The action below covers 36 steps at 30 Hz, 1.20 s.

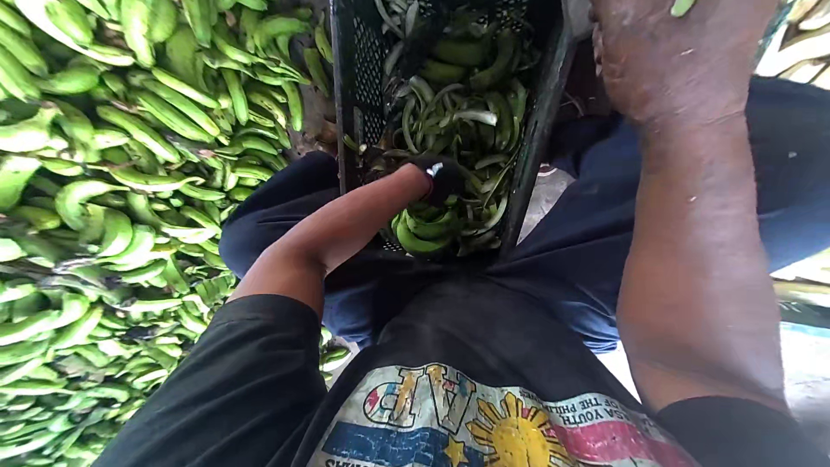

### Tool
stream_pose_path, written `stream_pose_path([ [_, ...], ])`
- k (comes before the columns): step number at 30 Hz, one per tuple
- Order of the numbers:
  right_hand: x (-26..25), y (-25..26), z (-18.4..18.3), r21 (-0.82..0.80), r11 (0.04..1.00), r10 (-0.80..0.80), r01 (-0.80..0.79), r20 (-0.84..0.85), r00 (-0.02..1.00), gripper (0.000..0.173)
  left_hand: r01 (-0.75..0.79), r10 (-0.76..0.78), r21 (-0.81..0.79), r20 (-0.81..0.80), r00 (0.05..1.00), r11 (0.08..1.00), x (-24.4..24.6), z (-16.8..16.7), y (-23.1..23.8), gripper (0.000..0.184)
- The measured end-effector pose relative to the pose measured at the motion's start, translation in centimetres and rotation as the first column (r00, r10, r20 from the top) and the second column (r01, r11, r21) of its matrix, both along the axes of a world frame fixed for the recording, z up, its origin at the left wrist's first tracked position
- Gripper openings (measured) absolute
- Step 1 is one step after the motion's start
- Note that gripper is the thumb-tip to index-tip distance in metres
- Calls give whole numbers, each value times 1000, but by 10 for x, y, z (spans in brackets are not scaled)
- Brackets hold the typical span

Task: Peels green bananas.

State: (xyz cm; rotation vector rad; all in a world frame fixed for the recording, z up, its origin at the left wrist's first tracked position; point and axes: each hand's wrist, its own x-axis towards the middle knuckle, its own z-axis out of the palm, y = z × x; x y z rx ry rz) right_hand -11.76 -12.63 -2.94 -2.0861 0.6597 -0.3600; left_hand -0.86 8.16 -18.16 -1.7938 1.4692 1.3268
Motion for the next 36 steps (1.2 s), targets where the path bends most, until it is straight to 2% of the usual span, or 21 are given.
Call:
stream_pose_path([
  [2,1,-1,-1,2,1000,-5,5,21,1000,18,44,-46,57,35,998,997,-12,-14,10,35],
  [5,1,-1,-2,-18,1000,-3,4,47,999,20,102,-99,-49,52,994,994,-12,-43,21,32],
  [7,1,-2,-1,-18,1000,-1,2,42,999,17,21,-19,-81,22,1000,996,-5,-41,19,33],
  [8,2,-4,-1,-15,1000,-6,7,42,999,17,-94,92,-101,-22,996,990,4,-34,17,39],
  [9,3,-6,-2,-14,1000,-15,16,45,999,17,-279,266,-123,-113,957,952,16,-22,16,46],
  [10,2,-7,-3,-11,1000,-23,23,44,999,17,-507,467,-149,-239,851,849,26,-10,19,50],
  [11,1,-6,-3,-6,1000,-27,28,36,999,17,-689,601,-153,-381,702,708,34,4,23,49],
  [13,1,-5,0,-1,1000,-23,23,4,1000,19,-877,681,-73,-600,419,475,46,38,27,46],
  [15,4,-3,4,0,1000,1,-1,-32,999,20,-933,675,-46,-678,291,356,51,62,30,45],
  [18,6,2,2,-14,999,35,-35,-53,998,23,-967,705,-76,-671,230,242,45,70,41,45],
  [21,7,3,-4,-14,999,38,-39,-63,997,28,-986,759,-82,-629,167,148,39,57,48,48],
  [23,7,3,-6,-20,999,49,-51,-90,995,31,-982,798,-141,-574,184,126,29,48,44,49],
  [24,9,3,-7,-19,998,51,-53,-94,994,31,-971,815,-178,-531,233,162,25,45,40,53],
  [26,13,5,-9,-1,999,52,-52,-92,994,29,-954,822,-200,-488,294,223,13,43,28,55],
  [27,14,5,-10,21,997,70,-68,-101,992,30,-972,819,-159,-525,230,171,8,47,21,53],
  [29,16,4,-13,93,984,163,-151,-133,978,39,-995,727,25,-681,-85,-92,2,59,9,40],
  [30,16,5,-14,138,968,229,-207,-160,960,52,-968,635,140,-733,-244,-211,2,69,4,34],
  [31,15,8,-16,172,950,292,-262,-184,939,65,-928,539,236,-762,-360,-287,2,78,0,31],
  [32,15,12,-18,196,931,346,-308,-203,916,74,-901,453,287,-788,-416,-326,3,87,-4,29],
  [34,18,17,-18,193,904,419,-381,-225,880,78,-884,335,320,-837,-432,-339,8,103,-13,31],
  [36,20,17,-16,150,900,435,-410,-230,871,72,-887,325,325,-843,-429,-328,12,115,-19,36],
])
